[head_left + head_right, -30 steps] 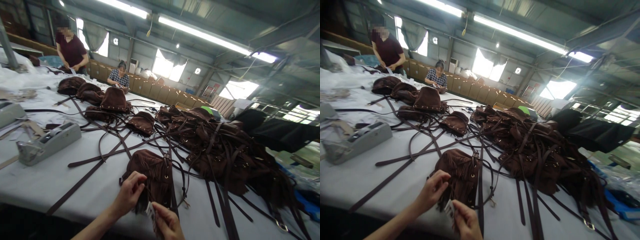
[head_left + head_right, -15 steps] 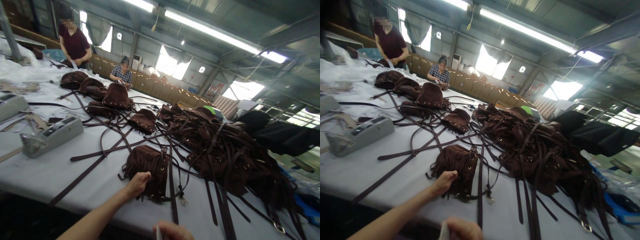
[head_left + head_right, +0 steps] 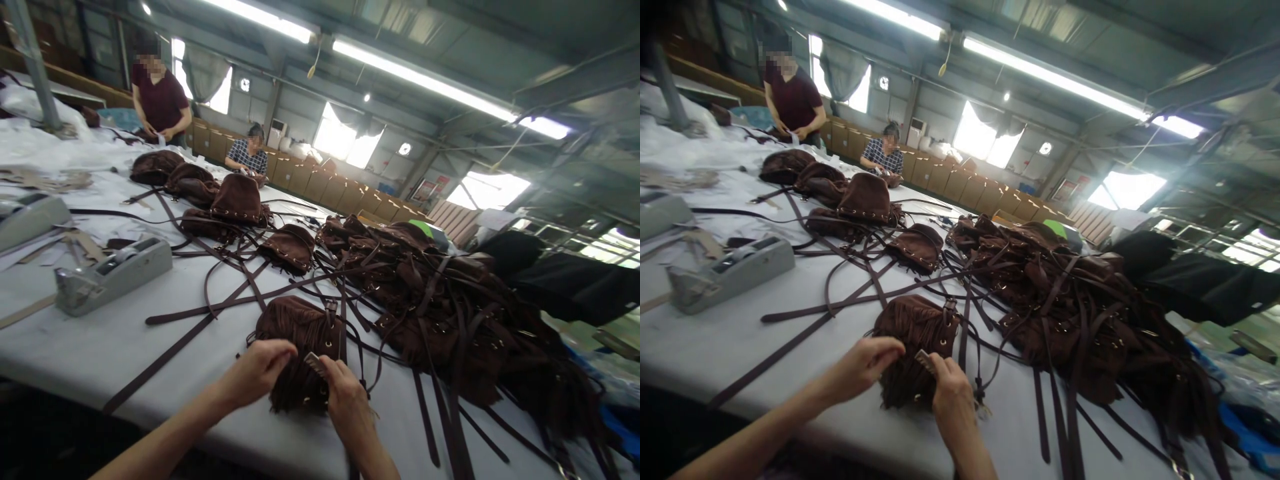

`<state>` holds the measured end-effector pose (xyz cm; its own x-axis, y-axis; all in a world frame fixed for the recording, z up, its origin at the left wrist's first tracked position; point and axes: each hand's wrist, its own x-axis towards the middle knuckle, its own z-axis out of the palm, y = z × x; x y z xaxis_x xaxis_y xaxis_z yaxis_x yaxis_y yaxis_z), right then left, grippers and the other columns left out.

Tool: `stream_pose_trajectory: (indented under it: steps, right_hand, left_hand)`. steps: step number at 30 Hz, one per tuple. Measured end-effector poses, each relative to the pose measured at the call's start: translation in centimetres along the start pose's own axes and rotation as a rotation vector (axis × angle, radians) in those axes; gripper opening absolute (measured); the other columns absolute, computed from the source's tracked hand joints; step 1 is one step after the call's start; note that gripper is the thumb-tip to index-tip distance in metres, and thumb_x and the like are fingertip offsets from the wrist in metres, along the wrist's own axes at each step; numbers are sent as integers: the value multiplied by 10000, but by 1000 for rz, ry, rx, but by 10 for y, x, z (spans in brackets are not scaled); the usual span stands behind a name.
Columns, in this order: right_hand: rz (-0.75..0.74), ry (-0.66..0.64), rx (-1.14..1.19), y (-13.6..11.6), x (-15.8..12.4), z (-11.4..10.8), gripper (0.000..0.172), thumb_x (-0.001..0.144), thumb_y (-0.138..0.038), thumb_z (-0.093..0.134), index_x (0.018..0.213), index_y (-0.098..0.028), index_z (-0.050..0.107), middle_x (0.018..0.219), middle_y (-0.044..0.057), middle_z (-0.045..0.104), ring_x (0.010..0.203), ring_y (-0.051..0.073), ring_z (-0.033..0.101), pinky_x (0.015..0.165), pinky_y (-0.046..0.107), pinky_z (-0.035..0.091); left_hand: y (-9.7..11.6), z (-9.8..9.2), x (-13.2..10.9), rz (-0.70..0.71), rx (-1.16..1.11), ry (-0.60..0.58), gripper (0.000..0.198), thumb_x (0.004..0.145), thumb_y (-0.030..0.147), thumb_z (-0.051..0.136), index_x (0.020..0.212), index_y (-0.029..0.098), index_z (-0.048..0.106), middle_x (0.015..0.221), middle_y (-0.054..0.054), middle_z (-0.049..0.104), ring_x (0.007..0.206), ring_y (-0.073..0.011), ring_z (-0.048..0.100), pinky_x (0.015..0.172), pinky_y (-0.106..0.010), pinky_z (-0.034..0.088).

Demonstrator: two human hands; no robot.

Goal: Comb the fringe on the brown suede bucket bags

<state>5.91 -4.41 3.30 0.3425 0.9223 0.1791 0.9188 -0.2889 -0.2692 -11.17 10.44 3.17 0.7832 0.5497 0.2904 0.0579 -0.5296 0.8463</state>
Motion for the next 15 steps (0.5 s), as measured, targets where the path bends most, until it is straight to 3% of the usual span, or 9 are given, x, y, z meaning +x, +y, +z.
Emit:
stream_pose_trajectory:
  steps: [1, 3, 5, 9, 15]
  right_hand:
    - [-7, -22, -45, -4, 8, 0, 430, 919, -79, 304, 1234, -188, 576, 944, 79, 637, 851, 206, 625, 744, 281, 460]
    - [-28, -62, -108, -10, 21, 3, 447, 897, -43, 325, 1229, -189, 586, 920, 74, 641, 847, 207, 615, 723, 274, 432]
    - [-60, -102, -140, -14, 28, 10, 448, 871, -19, 353, 1173, -208, 625, 886, 67, 646, 844, 211, 603, 711, 277, 403]
    - [-122, -215, -157, -11, 33, 15, 413, 833, -9, 403, 1037, -241, 676, 852, 45, 654, 807, 194, 591, 680, 270, 356]
    - [-264, -443, -83, -2, 48, -5, 284, 852, -103, 460, 790, -252, 694, 695, -18, 622, 665, 138, 569, 568, 233, 303]
  left_hand:
    - [-9, 4, 17, 47, 36, 63, 299, 932, 236, 417, 1035, 225, 698, 1019, -31, 721, 949, -170, 641, 887, -269, 479]
    - [-35, 16, 47, 132, 177, 52, 343, 949, 217, 375, 1130, 179, 664, 1191, -76, 672, 1141, -191, 578, 1054, -338, 402]
    - [-63, 31, 63, 127, 281, 14, 360, 933, 189, 390, 1193, 154, 636, 1285, -108, 620, 1220, -213, 535, 1084, -382, 389]
    - [-102, 51, 65, 92, 332, -15, 396, 938, 192, 396, 1289, 164, 576, 1376, -132, 545, 1273, -235, 495, 1081, -427, 396]
    - [-112, 51, 66, 105, 375, -61, 403, 955, 232, 396, 1329, 203, 545, 1399, -114, 526, 1297, -238, 469, 1093, -430, 374]
